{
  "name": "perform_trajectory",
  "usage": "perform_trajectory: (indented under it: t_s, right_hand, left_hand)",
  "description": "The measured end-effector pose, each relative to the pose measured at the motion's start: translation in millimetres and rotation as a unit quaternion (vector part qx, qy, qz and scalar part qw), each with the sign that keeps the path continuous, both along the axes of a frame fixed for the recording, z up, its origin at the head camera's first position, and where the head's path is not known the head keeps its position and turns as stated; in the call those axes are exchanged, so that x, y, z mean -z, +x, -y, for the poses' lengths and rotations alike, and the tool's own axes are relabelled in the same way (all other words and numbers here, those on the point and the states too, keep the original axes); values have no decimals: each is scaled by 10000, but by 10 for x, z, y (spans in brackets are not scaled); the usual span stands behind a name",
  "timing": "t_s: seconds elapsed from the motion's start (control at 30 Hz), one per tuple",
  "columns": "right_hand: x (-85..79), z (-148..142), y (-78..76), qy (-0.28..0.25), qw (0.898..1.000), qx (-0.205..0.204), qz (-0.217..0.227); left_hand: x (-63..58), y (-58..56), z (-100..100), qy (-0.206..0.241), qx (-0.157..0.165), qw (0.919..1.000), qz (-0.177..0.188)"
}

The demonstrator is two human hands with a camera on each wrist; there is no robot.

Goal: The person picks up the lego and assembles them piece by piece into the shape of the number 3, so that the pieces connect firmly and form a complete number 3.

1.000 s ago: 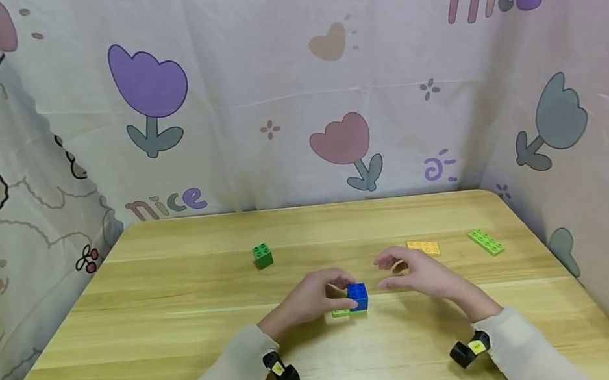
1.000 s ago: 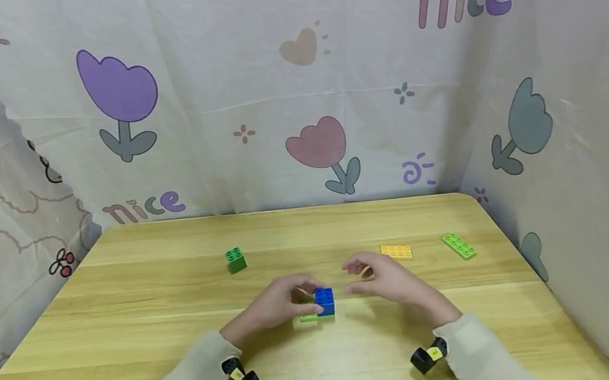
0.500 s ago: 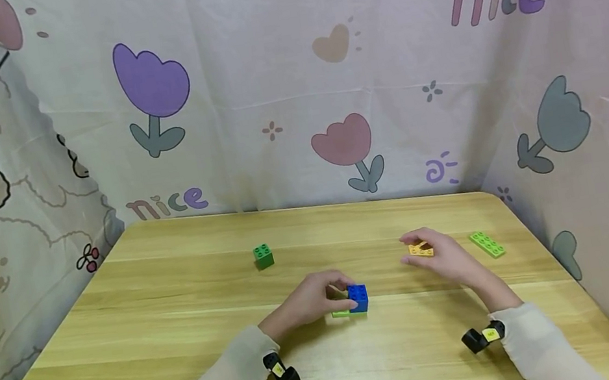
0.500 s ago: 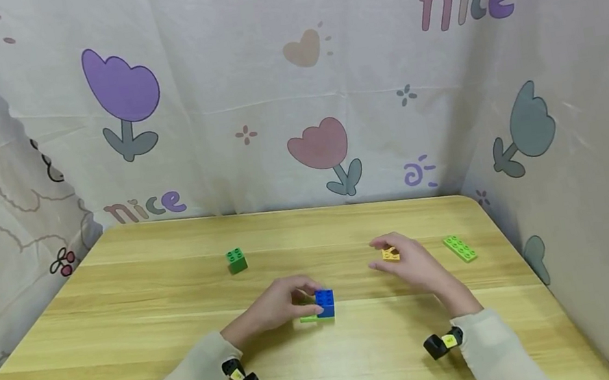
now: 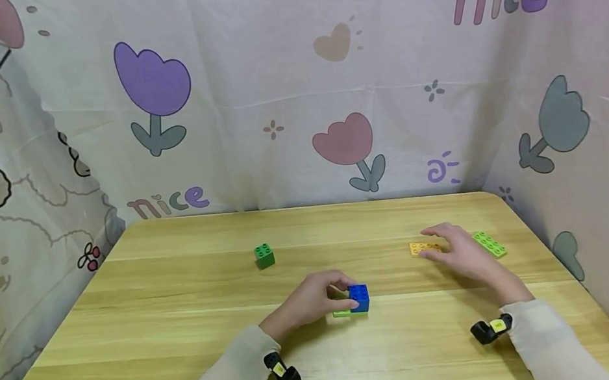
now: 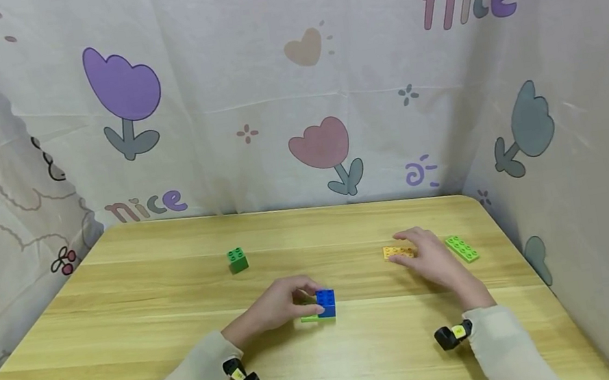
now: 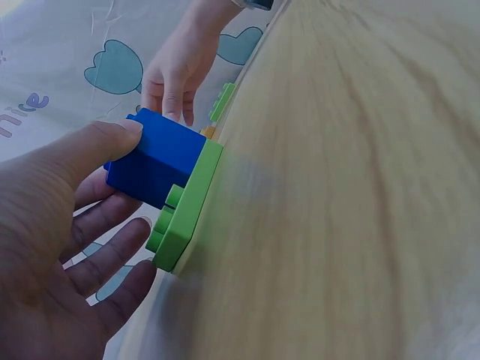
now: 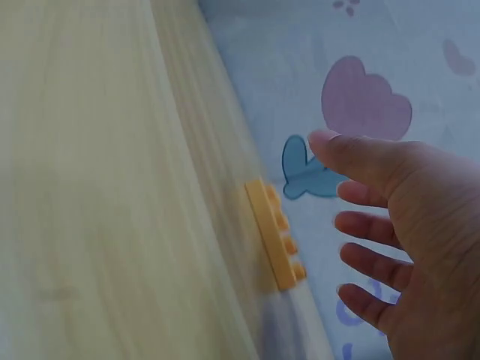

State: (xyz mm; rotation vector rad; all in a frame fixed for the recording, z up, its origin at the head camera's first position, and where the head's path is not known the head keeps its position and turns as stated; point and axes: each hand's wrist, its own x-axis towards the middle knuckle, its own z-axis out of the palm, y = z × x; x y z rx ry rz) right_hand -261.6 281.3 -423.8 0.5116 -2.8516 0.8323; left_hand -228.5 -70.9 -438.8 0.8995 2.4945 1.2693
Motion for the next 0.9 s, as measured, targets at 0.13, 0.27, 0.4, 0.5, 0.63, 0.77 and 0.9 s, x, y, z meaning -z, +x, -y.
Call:
perform_trajectory:
  t_s: [0.13, 0.27, 0.4, 0.5, 0.63, 0.77, 0.9]
  right_hand:
    - [39, -74, -32, 291, 9996, 34, -54]
    - [89, -114, -51, 561, 9983, 0, -151]
    - [133, -131, -55, 816, 9964, 20, -234]
    - [151, -136, -64, 925, 9954, 62, -256]
    - [163, -142, -74, 982, 9948, 103, -231]
    - [172, -142, -78, 1045, 9942, 120, -211]
    - [185, -133, -89, 1119, 9932, 77, -318]
  left_hand:
    - [-5, 2, 2, -2, -3, 10000, -15]
    - [-4, 6, 1, 4, -16, 10000, -14]
    - [-4, 13, -4, 54, -17, 10000, 45]
    - [-7, 17, -6, 60, -25, 10000, 74]
    - [-10, 15, -7, 42, -31, 10000, 51]
    - [-4, 7, -6, 43, -17, 10000, 41]
    - [15, -7, -4, 37, 0, 10000, 9]
